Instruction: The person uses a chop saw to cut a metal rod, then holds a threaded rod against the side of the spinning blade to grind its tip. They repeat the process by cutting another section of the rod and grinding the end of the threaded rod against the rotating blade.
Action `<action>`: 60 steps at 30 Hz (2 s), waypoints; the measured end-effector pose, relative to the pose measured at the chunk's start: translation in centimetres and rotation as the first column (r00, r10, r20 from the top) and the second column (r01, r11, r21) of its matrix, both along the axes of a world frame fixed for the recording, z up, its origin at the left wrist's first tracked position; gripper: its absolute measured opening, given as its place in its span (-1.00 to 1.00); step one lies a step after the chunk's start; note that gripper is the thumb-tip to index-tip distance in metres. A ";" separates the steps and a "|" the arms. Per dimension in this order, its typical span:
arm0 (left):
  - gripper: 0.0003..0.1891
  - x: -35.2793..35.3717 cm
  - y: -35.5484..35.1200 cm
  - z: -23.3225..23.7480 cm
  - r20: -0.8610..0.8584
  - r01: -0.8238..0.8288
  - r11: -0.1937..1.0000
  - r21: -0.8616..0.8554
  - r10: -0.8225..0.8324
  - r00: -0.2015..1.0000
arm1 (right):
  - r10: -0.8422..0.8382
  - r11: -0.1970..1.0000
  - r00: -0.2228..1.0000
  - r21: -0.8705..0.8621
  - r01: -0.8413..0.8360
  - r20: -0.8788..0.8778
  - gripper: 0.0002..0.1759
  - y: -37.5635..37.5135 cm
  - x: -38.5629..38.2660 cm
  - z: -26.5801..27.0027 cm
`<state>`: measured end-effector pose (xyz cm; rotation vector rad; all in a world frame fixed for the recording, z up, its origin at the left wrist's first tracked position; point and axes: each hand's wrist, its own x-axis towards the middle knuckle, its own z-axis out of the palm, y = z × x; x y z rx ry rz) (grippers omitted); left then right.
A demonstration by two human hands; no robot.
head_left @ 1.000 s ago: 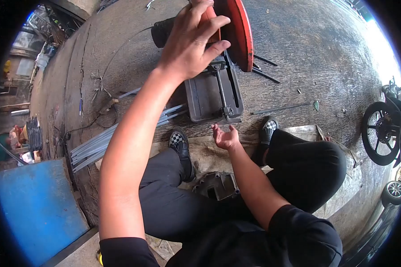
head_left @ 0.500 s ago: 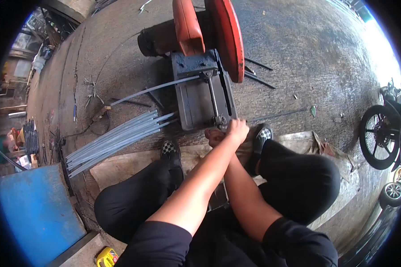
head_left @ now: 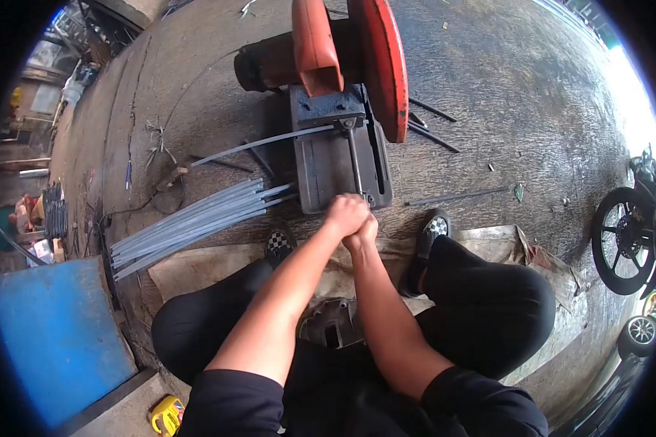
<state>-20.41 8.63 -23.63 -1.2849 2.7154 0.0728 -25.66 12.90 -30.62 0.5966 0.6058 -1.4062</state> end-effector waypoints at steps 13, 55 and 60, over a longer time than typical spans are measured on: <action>-0.56 4.1 3.0 -1.1 -0.309 -0.660 0.428 0.617 0.904 0.297 | 0.347 0.927 0.260 0.372 0.052 -0.901 -0.71 4.8 3.2 -0.5; -0.67 23.1 -17.3 -10.1 0.232 0.341 0.186 0.922 0.439 -0.868 | 0.579 0.631 -0.179 0.576 -0.520 -0.795 -0.61 7.5 4.7 7.7; -0.64 21.2 -15.9 -10.3 0.026 0.289 0.332 0.898 0.614 -0.788 | 0.385 0.923 0.156 0.374 -0.096 -0.910 -0.42 5.0 0.9 4.7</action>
